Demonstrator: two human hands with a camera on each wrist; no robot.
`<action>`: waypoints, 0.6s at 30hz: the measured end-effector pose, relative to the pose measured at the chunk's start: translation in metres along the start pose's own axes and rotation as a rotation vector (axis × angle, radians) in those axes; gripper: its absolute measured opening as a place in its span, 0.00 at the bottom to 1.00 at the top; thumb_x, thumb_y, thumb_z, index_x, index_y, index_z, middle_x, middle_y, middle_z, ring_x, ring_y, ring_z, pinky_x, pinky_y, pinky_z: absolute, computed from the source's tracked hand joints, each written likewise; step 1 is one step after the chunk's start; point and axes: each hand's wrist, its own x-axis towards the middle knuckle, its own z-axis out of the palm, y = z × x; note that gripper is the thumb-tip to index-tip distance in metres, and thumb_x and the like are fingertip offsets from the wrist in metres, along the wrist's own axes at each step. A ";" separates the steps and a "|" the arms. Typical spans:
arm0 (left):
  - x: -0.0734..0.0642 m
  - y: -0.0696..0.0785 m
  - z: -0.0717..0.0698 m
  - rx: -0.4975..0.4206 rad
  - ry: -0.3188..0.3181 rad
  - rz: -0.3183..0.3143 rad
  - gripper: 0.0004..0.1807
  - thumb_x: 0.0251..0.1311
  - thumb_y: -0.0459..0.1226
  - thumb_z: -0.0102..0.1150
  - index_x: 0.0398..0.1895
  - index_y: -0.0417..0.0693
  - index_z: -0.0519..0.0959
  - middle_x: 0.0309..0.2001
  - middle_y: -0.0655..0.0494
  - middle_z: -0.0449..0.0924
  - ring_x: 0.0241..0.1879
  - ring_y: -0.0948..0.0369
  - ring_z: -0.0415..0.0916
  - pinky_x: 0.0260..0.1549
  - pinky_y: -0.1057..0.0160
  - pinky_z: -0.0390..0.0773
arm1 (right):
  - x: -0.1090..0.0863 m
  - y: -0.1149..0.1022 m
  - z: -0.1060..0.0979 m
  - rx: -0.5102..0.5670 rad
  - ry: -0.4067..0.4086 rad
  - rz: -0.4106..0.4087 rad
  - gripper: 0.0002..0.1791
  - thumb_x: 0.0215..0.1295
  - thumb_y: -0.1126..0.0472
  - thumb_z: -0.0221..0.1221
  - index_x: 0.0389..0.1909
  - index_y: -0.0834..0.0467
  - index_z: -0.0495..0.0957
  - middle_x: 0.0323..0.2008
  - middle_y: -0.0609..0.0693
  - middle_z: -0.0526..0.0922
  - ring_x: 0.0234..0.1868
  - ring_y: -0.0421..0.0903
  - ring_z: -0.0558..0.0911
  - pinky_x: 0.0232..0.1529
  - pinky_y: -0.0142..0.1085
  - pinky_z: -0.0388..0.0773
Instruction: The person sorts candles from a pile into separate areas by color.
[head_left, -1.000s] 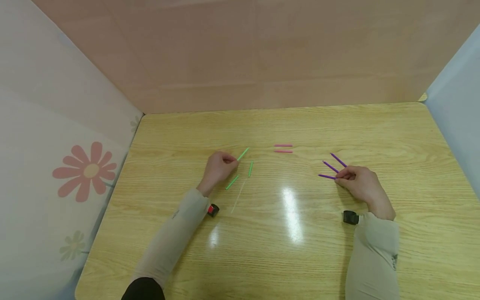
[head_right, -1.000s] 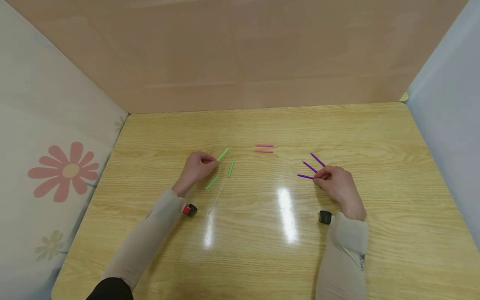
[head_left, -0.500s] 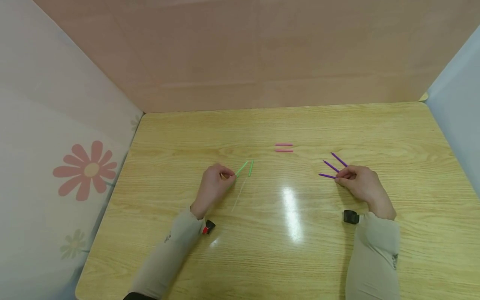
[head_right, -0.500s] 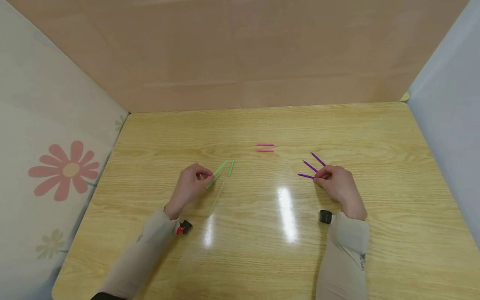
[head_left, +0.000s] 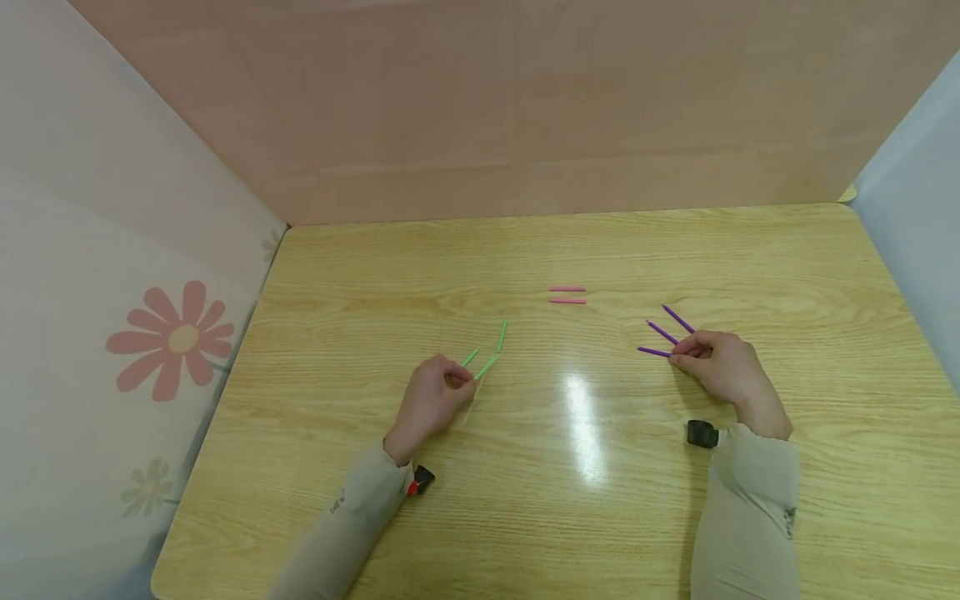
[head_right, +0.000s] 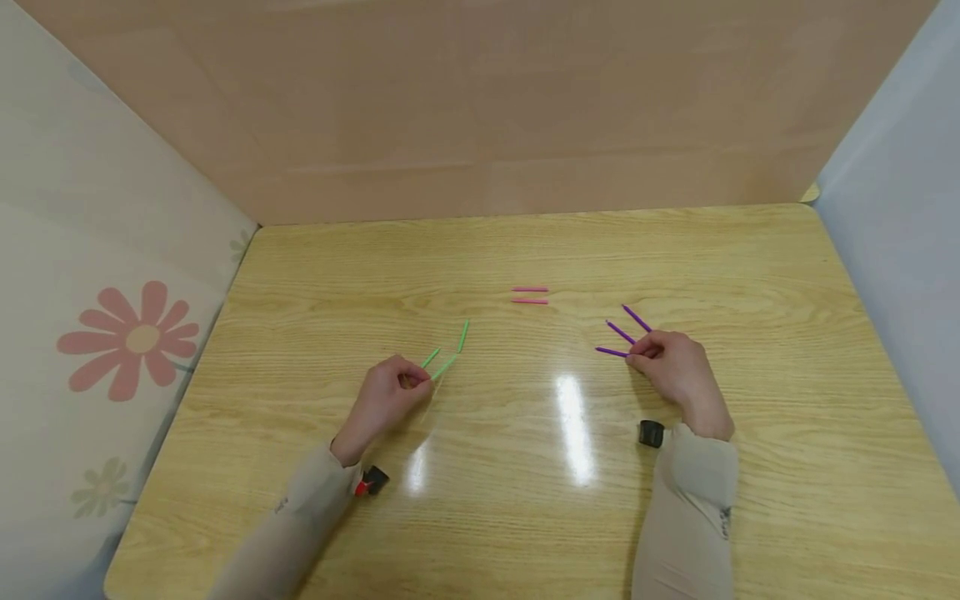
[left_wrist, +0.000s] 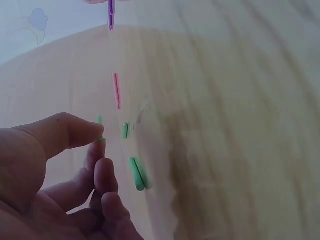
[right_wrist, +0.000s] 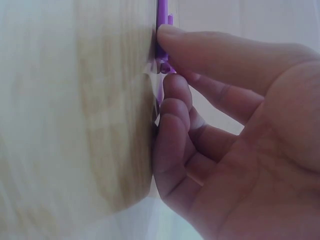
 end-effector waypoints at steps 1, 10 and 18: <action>-0.001 0.000 0.000 0.009 -0.003 -0.005 0.03 0.55 0.35 0.62 0.29 0.47 0.84 0.32 0.54 0.81 0.32 0.60 0.76 0.35 0.60 0.76 | 0.000 0.000 0.000 0.001 -0.001 0.000 0.13 0.66 0.56 0.60 0.38 0.64 0.80 0.31 0.54 0.83 0.28 0.39 0.74 0.31 0.33 0.67; -0.002 0.001 -0.001 0.055 -0.025 -0.051 0.04 0.55 0.36 0.62 0.28 0.47 0.84 0.32 0.54 0.82 0.31 0.61 0.76 0.34 0.61 0.77 | 0.000 0.000 0.000 0.006 -0.003 0.005 0.13 0.66 0.56 0.60 0.38 0.64 0.81 0.31 0.54 0.83 0.27 0.38 0.73 0.31 0.32 0.67; -0.001 -0.001 -0.002 0.081 -0.051 -0.072 0.04 0.56 0.36 0.62 0.29 0.47 0.85 0.32 0.54 0.81 0.30 0.61 0.75 0.32 0.62 0.75 | 0.000 -0.001 0.000 0.003 -0.006 0.006 0.13 0.66 0.56 0.60 0.38 0.64 0.80 0.31 0.54 0.82 0.28 0.40 0.73 0.32 0.33 0.67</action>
